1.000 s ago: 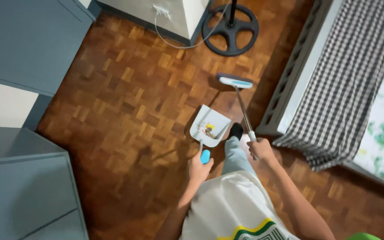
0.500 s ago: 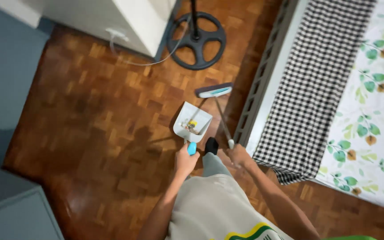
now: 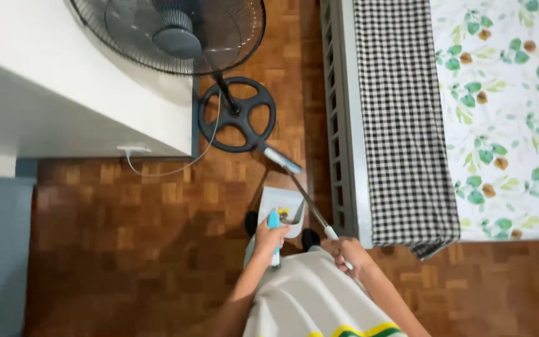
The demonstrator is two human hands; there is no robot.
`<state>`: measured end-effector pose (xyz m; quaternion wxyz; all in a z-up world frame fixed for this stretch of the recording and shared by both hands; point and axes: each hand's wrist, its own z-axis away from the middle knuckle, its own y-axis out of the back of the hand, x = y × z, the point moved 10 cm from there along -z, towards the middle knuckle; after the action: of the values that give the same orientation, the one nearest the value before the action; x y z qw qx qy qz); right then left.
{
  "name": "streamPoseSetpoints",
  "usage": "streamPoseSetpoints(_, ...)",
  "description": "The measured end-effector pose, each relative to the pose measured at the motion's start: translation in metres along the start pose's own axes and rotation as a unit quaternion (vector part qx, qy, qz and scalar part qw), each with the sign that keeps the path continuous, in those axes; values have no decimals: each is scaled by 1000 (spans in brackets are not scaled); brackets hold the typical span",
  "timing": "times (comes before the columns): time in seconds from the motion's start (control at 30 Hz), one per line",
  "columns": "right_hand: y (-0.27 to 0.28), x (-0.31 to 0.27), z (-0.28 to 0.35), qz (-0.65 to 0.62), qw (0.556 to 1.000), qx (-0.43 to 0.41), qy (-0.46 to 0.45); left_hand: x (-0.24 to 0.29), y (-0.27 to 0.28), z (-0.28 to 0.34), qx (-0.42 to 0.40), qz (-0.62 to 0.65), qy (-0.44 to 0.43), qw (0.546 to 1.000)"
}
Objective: Sweeping the bedroom floor with a broom and collecting debris into a dustpan.
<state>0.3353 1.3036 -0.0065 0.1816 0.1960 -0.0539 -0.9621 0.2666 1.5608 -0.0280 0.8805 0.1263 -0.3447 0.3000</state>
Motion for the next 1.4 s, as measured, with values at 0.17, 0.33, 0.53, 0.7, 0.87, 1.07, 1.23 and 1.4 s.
streamPoseSetpoints(0.17, -56, -28, -7, -32, 998, 12, 58, 31, 25, -36, -54, -3, -4, 999)
streamPoseSetpoints(0.33, -65, -64, -6, -14, 993, 70, 92, 27, 18, -89, -95, -128, -29, 987)
streamPoseSetpoints(0.53, -58, -125, -41, -56, 987, 78, 130, 90, -3, -134, -104, -172, -46, 979)
streamPoseSetpoints(0.7, -31, -211, -87, -30, 989, 48, 137, 165, -36, -160, -63, -134, -63, 987)
streamPoseSetpoints(0.87, -11, -311, -173, 40, 989, -6, 142, 192, -95, -214, 7, -63, -67, 996)
streamPoseSetpoints(1.07, 20, -408, -320, 182, 967, -43, 170, 225, -179, -272, 51, 25, -55, 997)
streamPoseSetpoints(1.23, 42, -430, -403, 324, 926, -54, 189, 259, -234, -309, 53, 59, -51, 996)
streamPoseSetpoints(1.4, 55, -402, -349, 212, 968, -102, 84, 269, -272, -342, 60, 73, -41, 995)
